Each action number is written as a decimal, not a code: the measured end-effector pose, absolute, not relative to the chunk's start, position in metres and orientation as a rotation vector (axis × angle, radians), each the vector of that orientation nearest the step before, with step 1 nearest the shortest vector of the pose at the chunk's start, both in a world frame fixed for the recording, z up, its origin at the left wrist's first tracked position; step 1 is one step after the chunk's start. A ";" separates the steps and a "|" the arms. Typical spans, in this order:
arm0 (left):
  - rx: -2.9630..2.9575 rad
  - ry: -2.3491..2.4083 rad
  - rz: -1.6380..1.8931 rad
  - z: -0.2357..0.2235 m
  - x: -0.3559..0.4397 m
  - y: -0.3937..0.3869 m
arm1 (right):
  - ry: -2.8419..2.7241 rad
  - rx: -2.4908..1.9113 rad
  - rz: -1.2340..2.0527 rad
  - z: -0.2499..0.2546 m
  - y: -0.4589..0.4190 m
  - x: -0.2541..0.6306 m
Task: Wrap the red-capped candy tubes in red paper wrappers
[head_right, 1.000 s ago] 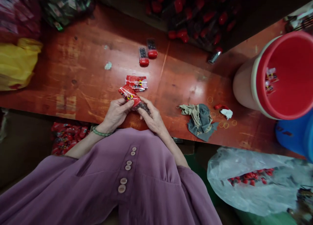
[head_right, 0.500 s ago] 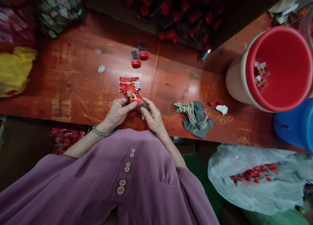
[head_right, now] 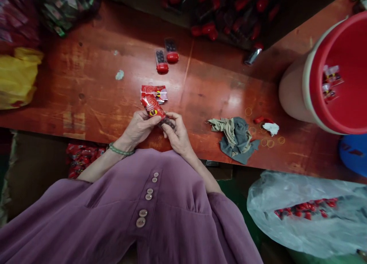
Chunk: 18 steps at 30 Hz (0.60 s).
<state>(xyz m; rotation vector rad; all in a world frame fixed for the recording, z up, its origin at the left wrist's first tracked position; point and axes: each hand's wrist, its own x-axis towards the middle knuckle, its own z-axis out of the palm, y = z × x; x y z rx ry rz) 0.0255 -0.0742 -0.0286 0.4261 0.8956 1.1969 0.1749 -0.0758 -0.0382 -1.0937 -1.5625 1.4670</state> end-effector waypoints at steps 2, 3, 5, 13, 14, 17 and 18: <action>0.370 0.934 1.254 -0.028 0.030 -0.071 | -1.632 -1.168 1.254 -0.040 -0.075 0.173; 0.342 0.952 1.286 -0.027 0.032 -0.069 | -1.665 -1.194 1.162 -0.041 -0.074 0.172; 0.321 0.984 1.318 -0.026 0.037 -0.066 | -1.672 -1.191 1.165 -0.041 -0.072 0.170; 0.350 0.985 1.347 -0.028 0.033 -0.072 | -1.580 -1.189 1.370 -0.040 -0.066 0.168; 0.343 0.991 1.349 -0.030 0.031 -0.073 | -1.619 -1.212 1.340 -0.040 -0.066 0.168; 0.315 1.014 1.317 -0.034 0.028 -0.073 | -1.779 -1.226 1.200 -0.039 -0.065 0.169; 0.306 1.021 1.307 -0.035 0.027 -0.073 | -1.826 -1.214 1.153 -0.039 -0.064 0.169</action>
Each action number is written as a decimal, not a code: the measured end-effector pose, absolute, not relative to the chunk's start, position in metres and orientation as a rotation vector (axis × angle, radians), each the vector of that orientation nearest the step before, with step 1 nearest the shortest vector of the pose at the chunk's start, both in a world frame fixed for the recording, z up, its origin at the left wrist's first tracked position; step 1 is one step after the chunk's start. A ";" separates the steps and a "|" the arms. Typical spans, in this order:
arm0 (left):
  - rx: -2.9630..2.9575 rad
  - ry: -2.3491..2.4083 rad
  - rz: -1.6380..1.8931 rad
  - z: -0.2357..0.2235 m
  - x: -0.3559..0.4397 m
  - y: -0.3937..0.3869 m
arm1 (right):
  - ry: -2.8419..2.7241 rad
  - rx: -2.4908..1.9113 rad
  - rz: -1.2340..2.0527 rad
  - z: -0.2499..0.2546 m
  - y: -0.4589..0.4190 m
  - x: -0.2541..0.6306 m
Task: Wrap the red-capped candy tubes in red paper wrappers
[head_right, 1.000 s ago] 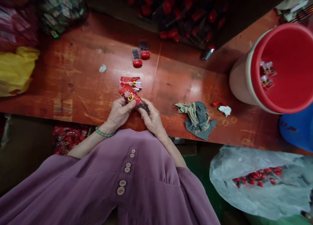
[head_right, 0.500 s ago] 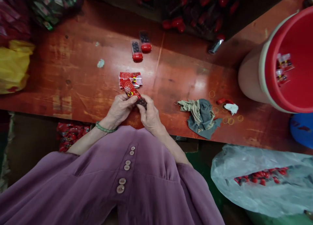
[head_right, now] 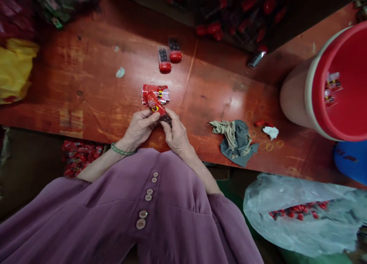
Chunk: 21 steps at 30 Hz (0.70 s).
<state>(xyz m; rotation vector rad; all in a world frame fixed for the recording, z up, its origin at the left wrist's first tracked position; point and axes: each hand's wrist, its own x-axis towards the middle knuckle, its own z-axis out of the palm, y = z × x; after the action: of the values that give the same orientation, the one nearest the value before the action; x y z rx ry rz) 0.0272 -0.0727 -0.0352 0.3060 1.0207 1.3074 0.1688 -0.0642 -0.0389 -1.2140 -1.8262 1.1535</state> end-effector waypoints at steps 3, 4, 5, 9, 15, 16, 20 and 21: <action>0.286 1.040 1.290 -0.035 0.026 -0.073 | -1.848 -1.207 1.193 -0.038 -0.063 0.167; 0.276 1.039 1.291 -0.035 0.026 -0.073 | -1.817 -1.218 1.254 -0.038 -0.063 0.166; 0.261 1.033 1.299 -0.034 0.025 -0.073 | -1.781 -1.225 1.316 -0.038 -0.064 0.165; 0.251 0.996 1.337 -0.031 0.020 -0.075 | -1.661 -1.156 1.486 -0.039 -0.067 0.162; 0.365 0.846 1.213 -0.032 0.015 -0.085 | -1.443 -1.070 1.739 -0.039 -0.068 0.161; 0.368 0.845 1.207 -0.033 0.016 -0.087 | -1.418 -1.078 1.751 -0.039 -0.067 0.160; 0.317 0.864 1.236 -0.035 0.017 -0.093 | -1.404 -1.114 1.715 -0.037 -0.065 0.150; 0.292 0.851 1.248 -0.034 0.016 -0.094 | -1.410 -1.097 1.733 -0.036 -0.064 0.148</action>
<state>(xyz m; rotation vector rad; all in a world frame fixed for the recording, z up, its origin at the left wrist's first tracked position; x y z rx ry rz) 0.0156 -0.0936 -0.0342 0.2921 0.8509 1.2478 0.1479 -0.0640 -0.0358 -1.0973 -1.4098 1.7332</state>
